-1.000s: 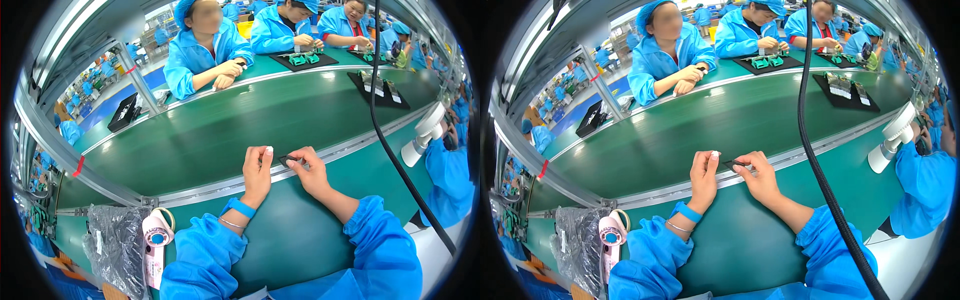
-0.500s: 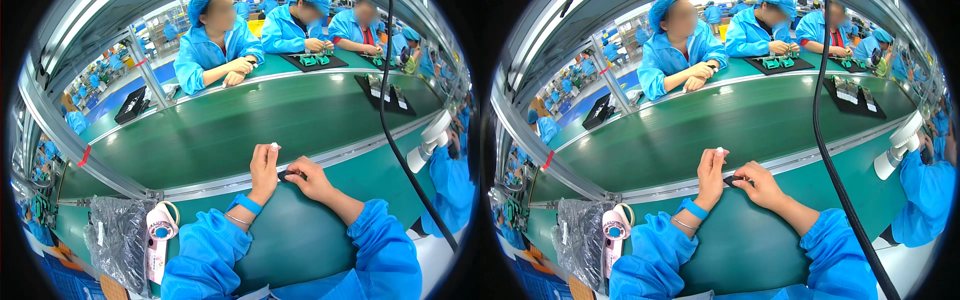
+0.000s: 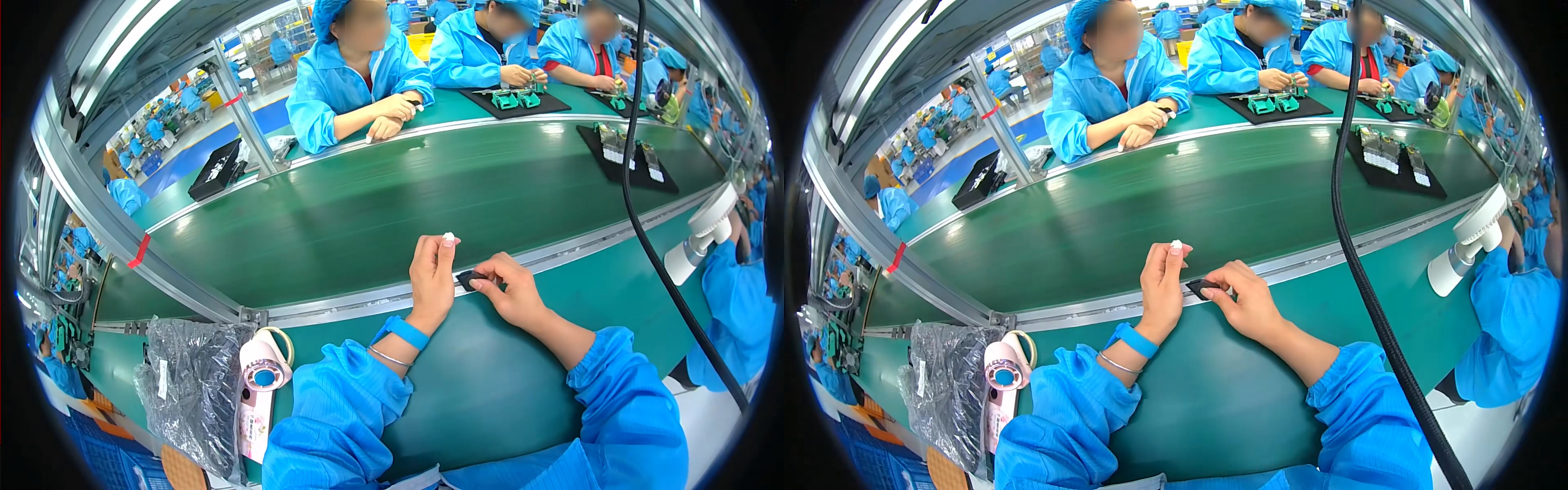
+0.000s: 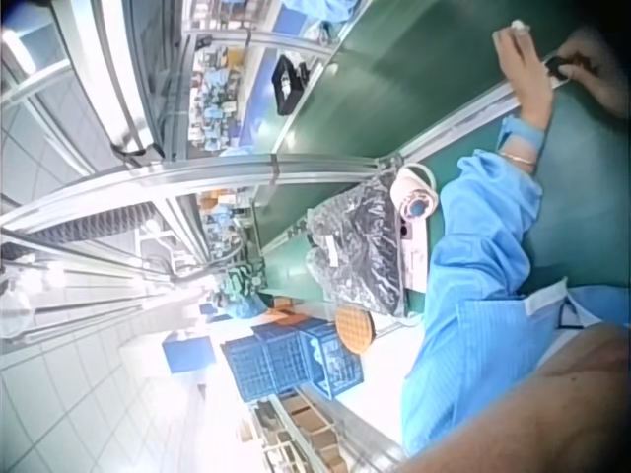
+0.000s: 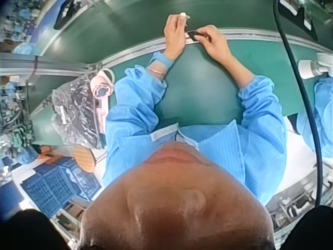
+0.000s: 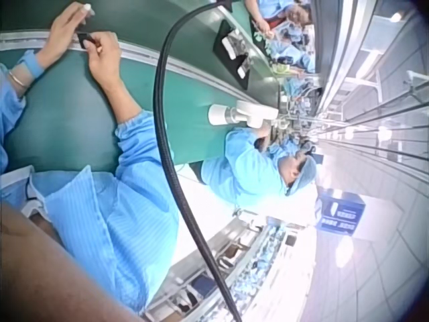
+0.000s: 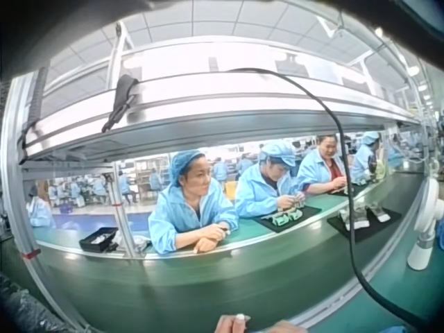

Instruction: Assembling and inspecting printed circuit boards on an electronics production line.

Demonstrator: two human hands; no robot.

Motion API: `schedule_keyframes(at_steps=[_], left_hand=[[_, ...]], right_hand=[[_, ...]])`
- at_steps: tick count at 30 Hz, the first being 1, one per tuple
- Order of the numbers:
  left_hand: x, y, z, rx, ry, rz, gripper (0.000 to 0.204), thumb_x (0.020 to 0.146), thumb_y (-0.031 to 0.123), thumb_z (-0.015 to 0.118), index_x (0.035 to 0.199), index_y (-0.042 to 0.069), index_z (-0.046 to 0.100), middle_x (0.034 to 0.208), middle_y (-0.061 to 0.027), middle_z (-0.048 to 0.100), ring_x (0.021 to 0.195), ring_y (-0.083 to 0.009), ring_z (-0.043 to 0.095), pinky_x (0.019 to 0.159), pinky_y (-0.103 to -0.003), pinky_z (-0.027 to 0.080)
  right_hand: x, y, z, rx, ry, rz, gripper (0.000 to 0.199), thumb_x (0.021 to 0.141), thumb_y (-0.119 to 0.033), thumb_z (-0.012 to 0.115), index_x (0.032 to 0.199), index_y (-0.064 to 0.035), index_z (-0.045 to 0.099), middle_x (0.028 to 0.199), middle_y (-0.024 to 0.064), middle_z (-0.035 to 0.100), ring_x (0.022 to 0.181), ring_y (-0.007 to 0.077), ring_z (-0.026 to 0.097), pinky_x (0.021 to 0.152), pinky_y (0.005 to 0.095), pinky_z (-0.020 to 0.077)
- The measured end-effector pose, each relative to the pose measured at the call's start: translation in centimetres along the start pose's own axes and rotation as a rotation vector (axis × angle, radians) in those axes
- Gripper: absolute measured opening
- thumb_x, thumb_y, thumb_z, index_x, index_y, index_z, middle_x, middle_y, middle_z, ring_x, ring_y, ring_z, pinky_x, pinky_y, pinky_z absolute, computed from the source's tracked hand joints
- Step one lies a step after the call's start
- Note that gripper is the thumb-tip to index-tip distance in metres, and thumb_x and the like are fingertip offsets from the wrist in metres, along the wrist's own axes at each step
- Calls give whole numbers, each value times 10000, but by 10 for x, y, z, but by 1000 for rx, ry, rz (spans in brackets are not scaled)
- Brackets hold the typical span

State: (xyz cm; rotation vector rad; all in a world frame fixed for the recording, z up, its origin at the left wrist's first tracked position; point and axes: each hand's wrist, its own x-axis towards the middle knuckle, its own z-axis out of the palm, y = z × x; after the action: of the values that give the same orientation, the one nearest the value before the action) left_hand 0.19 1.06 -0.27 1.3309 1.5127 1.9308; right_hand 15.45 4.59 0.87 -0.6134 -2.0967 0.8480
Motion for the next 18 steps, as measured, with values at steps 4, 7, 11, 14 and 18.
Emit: schedule_keyframes(at_steps=[4, 7, 11, 14, 18], left_hand=[[0, -2, 0, 7, 0, 13, 297, 985, 266, 502, 899, 6, 619, 843, -66, 531, 718, -153, 510, 643, -288, 408], [0, -3, 0, 3, 1, 17, 301, 986, 267, 499, 903, 6, 621, 847, -68, 535, 719, -153, 513, 640, -290, 408], [0, -3, 0, -8, 2, 6, 304, 988, 268, 496, 900, 5, 621, 849, -68, 534, 721, -154, 514, 642, -288, 407], [0, 0, 0, 16, -7, -7, 308, 989, 270, 493, 898, 5, 621, 853, -70, 534, 725, -155, 514, 650, -287, 409], [0, -1, 0, 4, -4, -4, 308, 990, 268, 490, 901, 4, 621, 856, -72, 533, 732, -159, 516, 660, -291, 413]], right_hand=[[0, 0, 0, -21, 63, -81, 130, 791, -62, 707, 878, -14, 623, 778, 86, 594, 711, 223, 549, 625, 327, 450], [0, 2, 2, -22, 77, -106, 128, 789, -62, 708, 878, -18, 627, 779, 86, 595, 717, 227, 551, 629, 331, 452], [0, 1, 1, -27, 23, -83, 124, 793, -68, 705, 886, -24, 637, 785, 88, 598, 728, 233, 551, 632, 335, 453], [0, 0, 1, 6, 66, -139, 119, 804, -85, 699, 897, -34, 644, 789, 86, 597, 738, 239, 548, 640, 340, 451], [1, 0, 1, -40, 4, -95, 111, 806, -81, 695, 893, -33, 646, 787, 87, 597, 746, 242, 544, 651, 341, 450]])
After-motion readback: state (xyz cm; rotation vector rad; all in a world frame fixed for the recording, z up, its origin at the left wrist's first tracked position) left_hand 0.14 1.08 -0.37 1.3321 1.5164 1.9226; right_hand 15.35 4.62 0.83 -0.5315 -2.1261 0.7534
